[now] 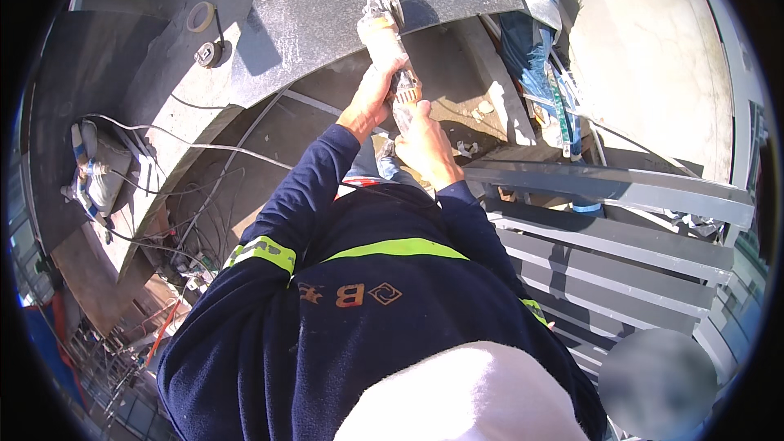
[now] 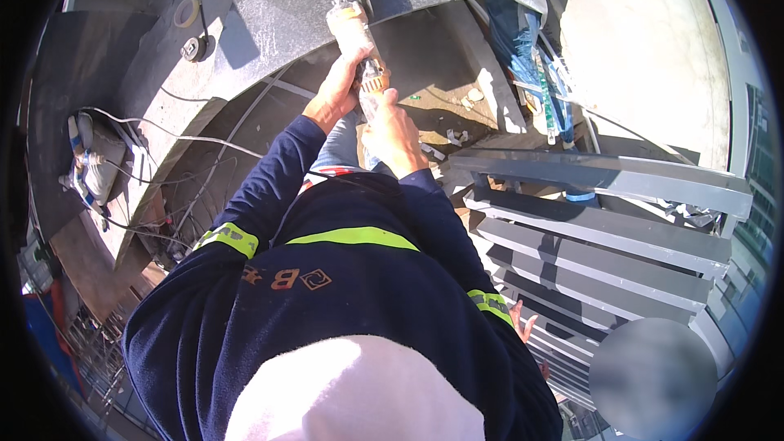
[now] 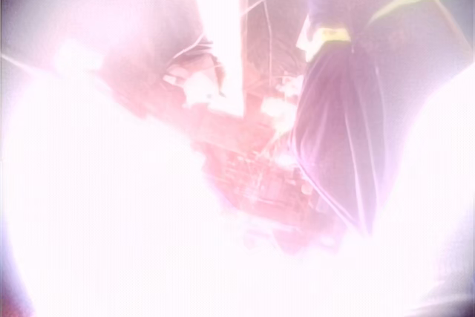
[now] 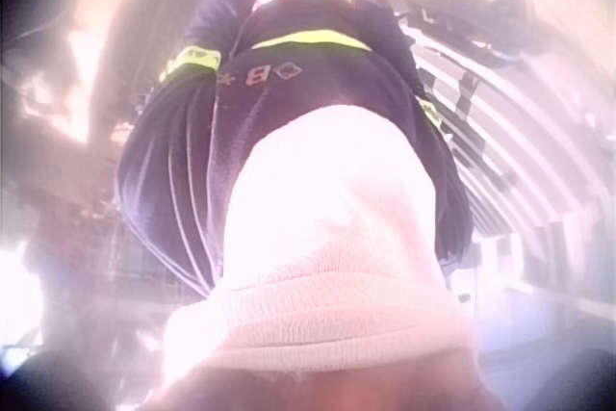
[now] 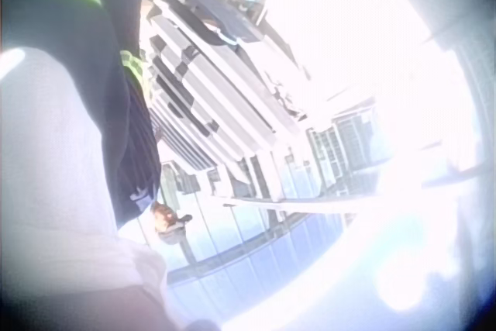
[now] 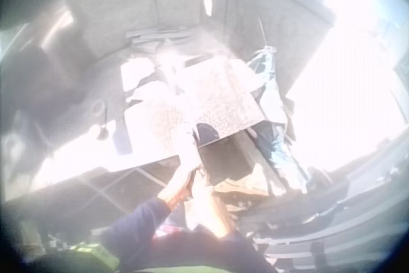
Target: The person uses an angle grinder to cut a dark rectangular tile on a rooftop work surface. They measure and mark the tile, then cut along the marked line, handling the tile and grinder with both hands. The person also moves a large white bag and repositions the tile during the process.
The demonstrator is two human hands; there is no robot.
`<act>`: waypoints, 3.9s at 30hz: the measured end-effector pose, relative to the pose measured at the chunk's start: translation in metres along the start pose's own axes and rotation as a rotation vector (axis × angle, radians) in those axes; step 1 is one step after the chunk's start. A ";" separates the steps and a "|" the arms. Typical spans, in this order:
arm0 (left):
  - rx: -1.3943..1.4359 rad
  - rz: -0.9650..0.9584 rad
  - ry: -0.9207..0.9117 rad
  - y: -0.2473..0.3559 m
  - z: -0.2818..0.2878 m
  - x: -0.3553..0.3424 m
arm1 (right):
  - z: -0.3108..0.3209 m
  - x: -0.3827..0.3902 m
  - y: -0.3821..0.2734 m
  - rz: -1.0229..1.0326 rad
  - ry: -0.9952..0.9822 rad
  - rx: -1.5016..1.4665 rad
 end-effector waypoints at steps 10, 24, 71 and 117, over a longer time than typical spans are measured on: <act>0.002 -0.005 0.060 0.016 0.007 -0.021 | 0.000 -0.029 -0.008 0.049 0.030 0.010; -0.052 0.043 0.085 0.001 0.021 -0.013 | 0.000 0.005 0.000 -0.034 -0.001 -0.040; -0.102 0.028 0.109 0.004 0.000 -0.004 | -0.010 -0.007 0.008 0.013 0.034 -0.020; -0.060 0.051 0.110 0.020 0.009 -0.032 | -0.004 -0.006 0.005 0.003 0.022 -0.076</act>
Point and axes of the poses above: each hand's wrist, its own x-axis away from the middle knuckle, its own z-axis out of the back of the hand, y = z × x, the point moved 6 cm from there along -x, towards the middle knuckle, and after that the axes turned 1 degree about z, right-handed, at the moved point
